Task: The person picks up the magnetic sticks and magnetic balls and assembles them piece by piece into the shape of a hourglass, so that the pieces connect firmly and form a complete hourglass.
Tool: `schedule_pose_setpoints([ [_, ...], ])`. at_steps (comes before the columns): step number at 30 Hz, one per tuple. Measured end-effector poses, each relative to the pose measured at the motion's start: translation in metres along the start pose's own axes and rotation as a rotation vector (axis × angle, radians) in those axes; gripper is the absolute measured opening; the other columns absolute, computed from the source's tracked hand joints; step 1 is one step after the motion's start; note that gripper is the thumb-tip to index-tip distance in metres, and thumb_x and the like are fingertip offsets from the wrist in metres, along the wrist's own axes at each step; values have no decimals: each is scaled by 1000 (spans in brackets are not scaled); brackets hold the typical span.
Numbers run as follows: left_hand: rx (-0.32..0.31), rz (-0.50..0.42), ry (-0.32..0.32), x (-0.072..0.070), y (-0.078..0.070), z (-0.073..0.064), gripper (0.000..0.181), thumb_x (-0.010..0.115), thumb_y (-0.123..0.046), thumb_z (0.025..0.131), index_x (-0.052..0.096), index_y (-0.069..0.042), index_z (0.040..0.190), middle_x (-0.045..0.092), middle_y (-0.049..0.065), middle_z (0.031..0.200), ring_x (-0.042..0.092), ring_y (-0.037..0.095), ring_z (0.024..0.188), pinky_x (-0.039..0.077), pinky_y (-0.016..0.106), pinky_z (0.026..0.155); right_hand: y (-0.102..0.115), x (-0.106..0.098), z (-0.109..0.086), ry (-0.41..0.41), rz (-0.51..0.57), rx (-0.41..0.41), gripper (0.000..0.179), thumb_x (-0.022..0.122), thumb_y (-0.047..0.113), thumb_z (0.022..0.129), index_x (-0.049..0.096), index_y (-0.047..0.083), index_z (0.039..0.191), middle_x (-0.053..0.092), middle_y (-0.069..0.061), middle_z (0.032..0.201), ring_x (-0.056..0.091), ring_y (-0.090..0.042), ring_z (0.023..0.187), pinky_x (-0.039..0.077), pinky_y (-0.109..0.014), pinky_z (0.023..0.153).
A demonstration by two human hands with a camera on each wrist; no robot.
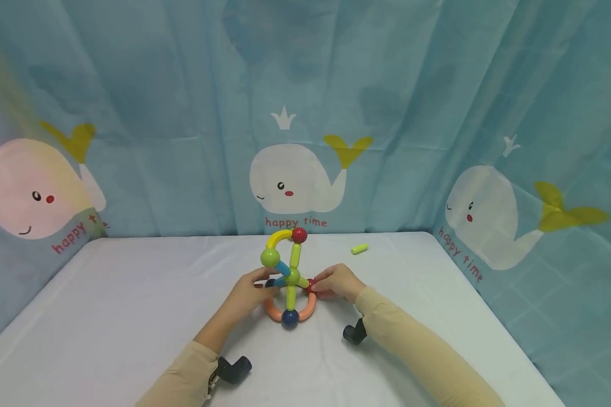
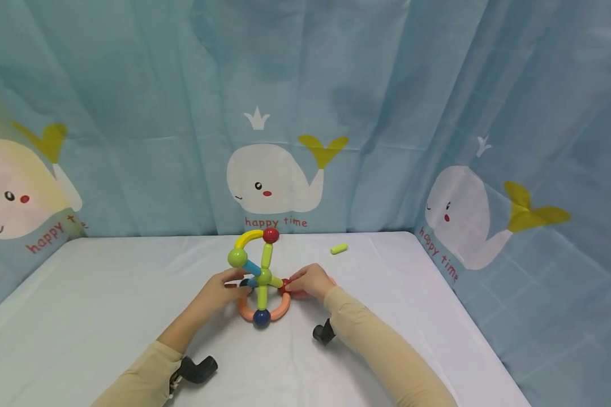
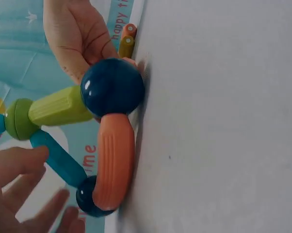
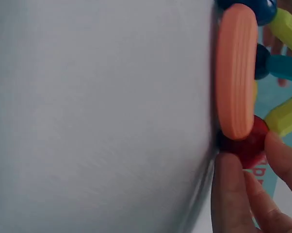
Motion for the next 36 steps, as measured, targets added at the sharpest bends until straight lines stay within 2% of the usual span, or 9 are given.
schedule_pose_setpoints([
  [3, -21, 4, 10, -5, 7, 2, 53, 68, -19, 90, 55, -18, 141, 50, 14, 149, 46, 41, 138, 42, 63, 106, 3, -11, 1, -69, 19, 5, 33, 74, 20, 88, 71, 2, 116, 75, -11, 108, 73, -18, 95, 56, -40, 95],
  [8, -42, 1, 78, -8, 15, 4, 54, 68, -21, 91, 54, -16, 143, 52, 14, 148, 47, 41, 137, 42, 63, 106, 4, -48, 6, -239, 183, 35, 39, 69, 27, 93, 65, 3, 125, 68, -16, 127, 67, -29, 115, 50, -45, 106],
  [12, -42, 21, 75, -11, 14, 2, 46, 68, -22, 91, 60, -15, 136, 59, 15, 140, 49, 41, 134, 44, 62, 104, -3, -81, 17, -376, 271, 89, 50, 71, 25, 92, 57, -3, 132, 61, -21, 134, 66, -28, 115, 56, -33, 96],
  [15, -37, 14, 62, -14, 15, 1, 41, 66, -20, 92, 63, -13, 132, 62, 14, 135, 51, 39, 132, 43, 61, 105, -14, -101, 28, -451, 331, 181, 66, 73, 24, 90, 44, -4, 142, 60, -22, 134, 69, -20, 95, 59, -25, 85],
  [17, -33, -12, 63, -15, 16, 1, 38, 65, -18, 93, 64, -11, 130, 64, 13, 132, 53, 37, 131, 41, 60, 107, -22, -110, 34, -466, 366, 233, 77, 74, 23, 89, 33, -3, 149, 59, -22, 134, 68, -14, 81, 59, -22, 80],
  [20, -37, -46, 66, -15, 20, 3, 34, 65, -18, 94, 65, -9, 127, 66, 12, 129, 54, 35, 130, 39, 60, 110, -28, -119, 43, -453, 398, 271, 86, 75, 20, 88, 24, -1, 153, 58, -22, 136, 65, -10, 72, 60, -22, 78],
  [25, -55, -72, 58, -13, 26, 5, 30, 66, -18, 93, 68, -10, 122, 68, 10, 126, 54, 34, 130, 39, 60, 110, -32, -125, 59, -437, 382, 289, 85, 77, 20, 85, 28, -1, 152, 55, -21, 137, 65, -18, 89, 60, -24, 80],
  [30, -60, -78, 45, -12, 27, 3, 26, 66, -17, 92, 69, -9, 117, 70, 8, 121, 57, 31, 126, 41, 59, 107, -35, -121, 67, -441, 368, 306, 80, 77, 22, 86, 35, 1, 150, 53, -20, 140, 63, -24, 107, 57, -28, 91],
  [36, -58, -79, 50, -8, 28, 3, 24, 67, -17, 91, 69, -10, 114, 70, 5, 118, 58, 28, 122, 43, 56, 105, -43, -120, 71, -462, 402, 323, 75, 77, 18, 86, 38, -1, 148, 54, -21, 138, 66, -20, 94, 58, -29, 90],
])
Point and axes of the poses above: each hand's wrist, its own z-axis towards the middle knuckle, its own x-axis out of the palm, y = z × x, the point moved 3 cm from there along z, towards the middle knuckle
